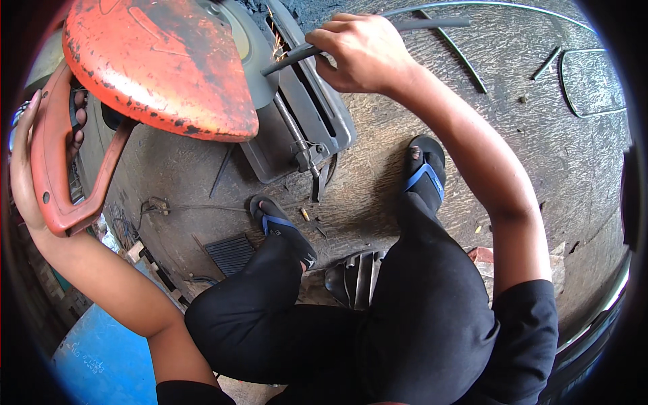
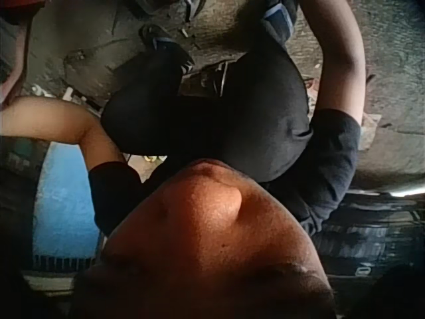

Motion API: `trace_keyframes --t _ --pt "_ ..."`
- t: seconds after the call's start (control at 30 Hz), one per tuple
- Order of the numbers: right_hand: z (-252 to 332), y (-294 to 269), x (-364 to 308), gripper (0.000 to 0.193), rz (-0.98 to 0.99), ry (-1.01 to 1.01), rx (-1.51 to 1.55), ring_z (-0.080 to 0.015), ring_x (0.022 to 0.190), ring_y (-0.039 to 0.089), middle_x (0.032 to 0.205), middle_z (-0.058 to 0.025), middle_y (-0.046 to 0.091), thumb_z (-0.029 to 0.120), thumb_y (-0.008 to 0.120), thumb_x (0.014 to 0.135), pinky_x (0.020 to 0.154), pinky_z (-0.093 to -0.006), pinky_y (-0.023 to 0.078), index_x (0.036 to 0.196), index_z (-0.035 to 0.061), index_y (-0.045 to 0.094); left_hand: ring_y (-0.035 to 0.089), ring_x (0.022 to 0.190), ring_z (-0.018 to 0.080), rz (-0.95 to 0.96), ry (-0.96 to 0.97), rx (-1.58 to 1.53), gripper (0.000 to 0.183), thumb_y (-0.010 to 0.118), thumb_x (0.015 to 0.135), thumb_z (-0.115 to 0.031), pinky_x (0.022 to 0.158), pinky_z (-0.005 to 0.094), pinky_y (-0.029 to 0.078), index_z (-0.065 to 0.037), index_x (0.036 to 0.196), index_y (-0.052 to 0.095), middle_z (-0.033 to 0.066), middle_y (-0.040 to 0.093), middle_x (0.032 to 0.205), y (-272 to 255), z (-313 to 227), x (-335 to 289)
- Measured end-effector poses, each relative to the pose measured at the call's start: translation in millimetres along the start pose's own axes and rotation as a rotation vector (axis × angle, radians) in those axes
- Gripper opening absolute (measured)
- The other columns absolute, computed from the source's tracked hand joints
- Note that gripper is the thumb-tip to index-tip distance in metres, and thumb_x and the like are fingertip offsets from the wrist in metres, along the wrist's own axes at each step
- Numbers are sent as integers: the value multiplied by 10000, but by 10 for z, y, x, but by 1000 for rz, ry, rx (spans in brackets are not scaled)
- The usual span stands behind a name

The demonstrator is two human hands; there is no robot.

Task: Cutting a metal rod using an abrasive chop saw in a fabrication setting.

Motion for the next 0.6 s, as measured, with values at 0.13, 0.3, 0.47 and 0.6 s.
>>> trace_keyframes --t 0.13,0.3,0.47,0.6 --pt "111 74 -199 222 199 270 67 -300 743 600 701 -120 619 205 545 770 680 -410 517 841 20 644 634 766 127 64 -34 -27 453 502 934 -316 652 191 498 47 1201 538 131 657 918 -55 3 50" --pt "251 216 -465 178 164 396 232 -323 776 582 800 -150 610 98 519 825 764 -410 467 922 -18 610 629 726 136 188 -18 15 461 506 936 -315 640 202 506 54 1210 538 129 649 886 60 -49 -23" --pt "404 330 -631 166 150 457 369 -359 792 571 836 -174 594 84 534 847 762 -426 457 958 -25 593 634 776 134 -43 26 -78 451 487 947 -316 655 201 492 49 1206 540 143 655 946 3 22 -13" --pt "516 408 -716 185 127 536 530 -377 816 577 828 -191 584 75 565 847 730 -444 467 1001 -23 592 639 805 138 -15 40 -60 441 492 941 -316 690 207 487 40 1193 547 139 659 963 -18 -1 -12"
Point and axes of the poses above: each hand's wrist, its own x-axis towards the middle knuckle, its own y-axis out of the palm, z = x × y, the point moved 3 cm from there along x, towards the middle knuckle
